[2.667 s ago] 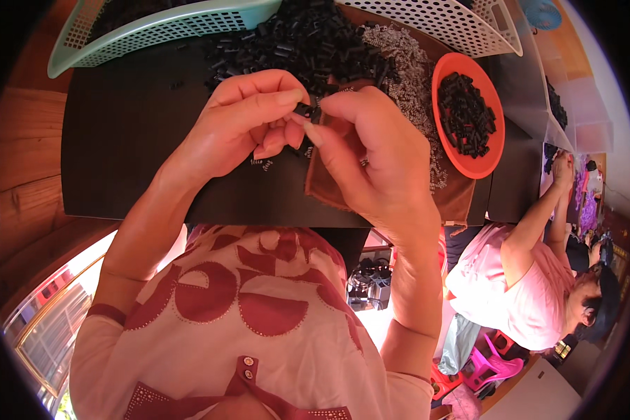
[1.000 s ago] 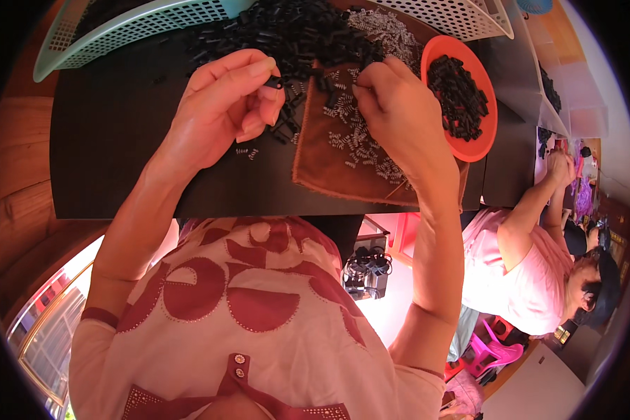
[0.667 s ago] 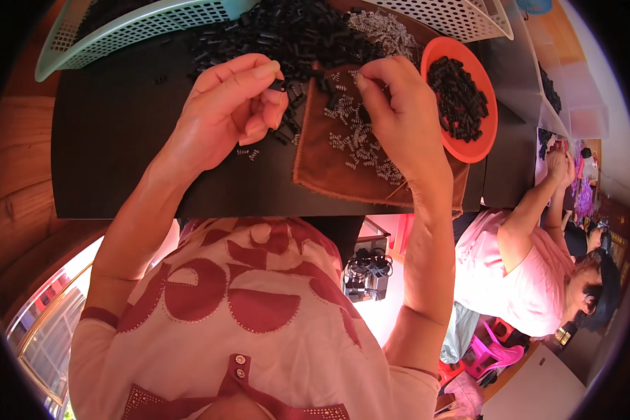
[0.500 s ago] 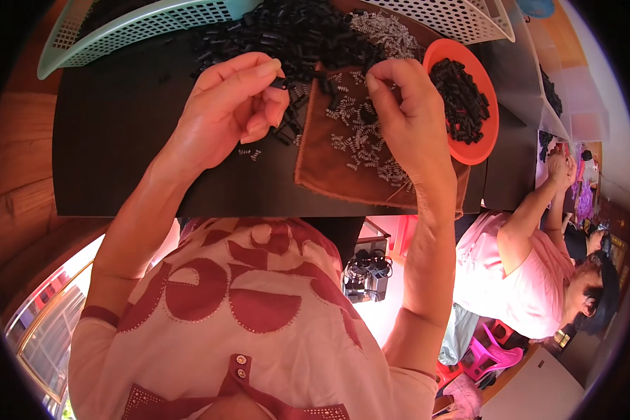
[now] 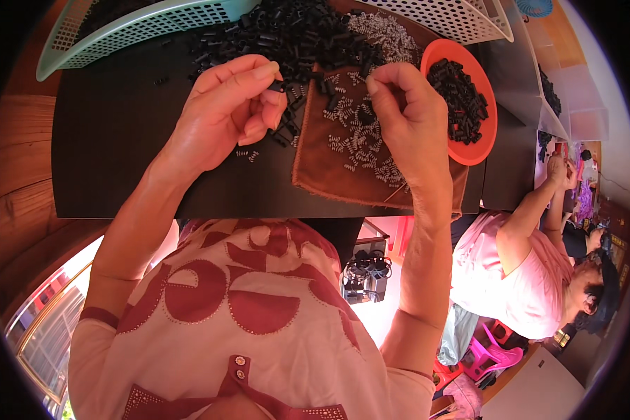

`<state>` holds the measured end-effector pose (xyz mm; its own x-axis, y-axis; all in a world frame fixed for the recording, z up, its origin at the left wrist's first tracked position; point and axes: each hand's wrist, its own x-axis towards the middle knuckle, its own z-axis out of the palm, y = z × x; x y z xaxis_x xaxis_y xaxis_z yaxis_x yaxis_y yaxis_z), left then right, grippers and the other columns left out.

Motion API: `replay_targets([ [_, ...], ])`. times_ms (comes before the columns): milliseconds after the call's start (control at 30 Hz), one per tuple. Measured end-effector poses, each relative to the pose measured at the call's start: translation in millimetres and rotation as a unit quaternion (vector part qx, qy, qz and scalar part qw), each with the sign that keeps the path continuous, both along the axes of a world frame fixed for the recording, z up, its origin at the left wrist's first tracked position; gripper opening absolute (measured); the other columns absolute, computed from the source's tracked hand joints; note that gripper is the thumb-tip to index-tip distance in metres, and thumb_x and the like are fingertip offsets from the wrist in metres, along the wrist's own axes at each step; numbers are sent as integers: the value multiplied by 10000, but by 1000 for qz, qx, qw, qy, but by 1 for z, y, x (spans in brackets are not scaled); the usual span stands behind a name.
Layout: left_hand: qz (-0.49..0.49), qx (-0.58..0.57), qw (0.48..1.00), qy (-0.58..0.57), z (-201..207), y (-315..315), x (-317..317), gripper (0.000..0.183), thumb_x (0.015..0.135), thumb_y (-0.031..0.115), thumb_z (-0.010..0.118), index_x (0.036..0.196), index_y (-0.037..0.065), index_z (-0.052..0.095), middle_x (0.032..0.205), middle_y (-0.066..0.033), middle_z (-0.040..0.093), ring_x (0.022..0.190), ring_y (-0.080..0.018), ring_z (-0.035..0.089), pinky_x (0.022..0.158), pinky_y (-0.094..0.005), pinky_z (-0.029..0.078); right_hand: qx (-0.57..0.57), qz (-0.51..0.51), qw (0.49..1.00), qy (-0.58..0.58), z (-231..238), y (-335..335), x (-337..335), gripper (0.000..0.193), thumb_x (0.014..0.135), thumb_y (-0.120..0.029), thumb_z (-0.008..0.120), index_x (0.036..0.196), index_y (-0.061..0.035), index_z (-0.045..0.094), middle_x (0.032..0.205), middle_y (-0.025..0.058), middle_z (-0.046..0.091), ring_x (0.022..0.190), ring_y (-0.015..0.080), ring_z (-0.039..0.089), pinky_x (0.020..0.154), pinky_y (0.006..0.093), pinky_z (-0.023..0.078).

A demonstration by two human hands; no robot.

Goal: The person picks up a small black component from a pile on the table and inserts a small metal pin into it using their hands. After completing the assembly, the person places the finished part into a red tray on the table.

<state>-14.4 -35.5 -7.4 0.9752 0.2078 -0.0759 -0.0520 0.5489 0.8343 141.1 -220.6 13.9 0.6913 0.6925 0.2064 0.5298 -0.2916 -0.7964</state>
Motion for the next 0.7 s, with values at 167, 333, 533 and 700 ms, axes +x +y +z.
replay_targets([
  [167,2,4,1000,1,1,1,-2,185,985,231,550,948,64,622,704,-62,606,523,-59,444,444,-213,305,-11,10,1000,-6,-1,1,1,44,910,-62,632,924,-22,619,702,-32,547,633,42,462,564,223,391],
  [333,1,1,1000,4,1,1,-1,185,984,238,553,952,68,619,705,-62,606,525,-58,445,444,-211,298,-39,-12,999,1,1,2,-1,46,910,-65,631,908,-25,607,691,-17,549,631,51,470,571,234,405],
  [533,4,1,1000,2,1,1,1,183,983,238,558,958,68,620,705,-62,607,527,-59,448,443,-211,295,-7,1,1000,-27,-1,6,1,106,916,-106,650,894,-10,611,688,-3,571,624,57,461,559,243,400],
  [700,2,-2,1000,5,0,1,0,184,982,237,559,958,65,621,705,-60,608,531,-59,454,443,-210,299,-72,-18,997,-29,3,6,1,198,912,-173,682,872,9,616,657,2,557,613,62,460,554,245,400],
])
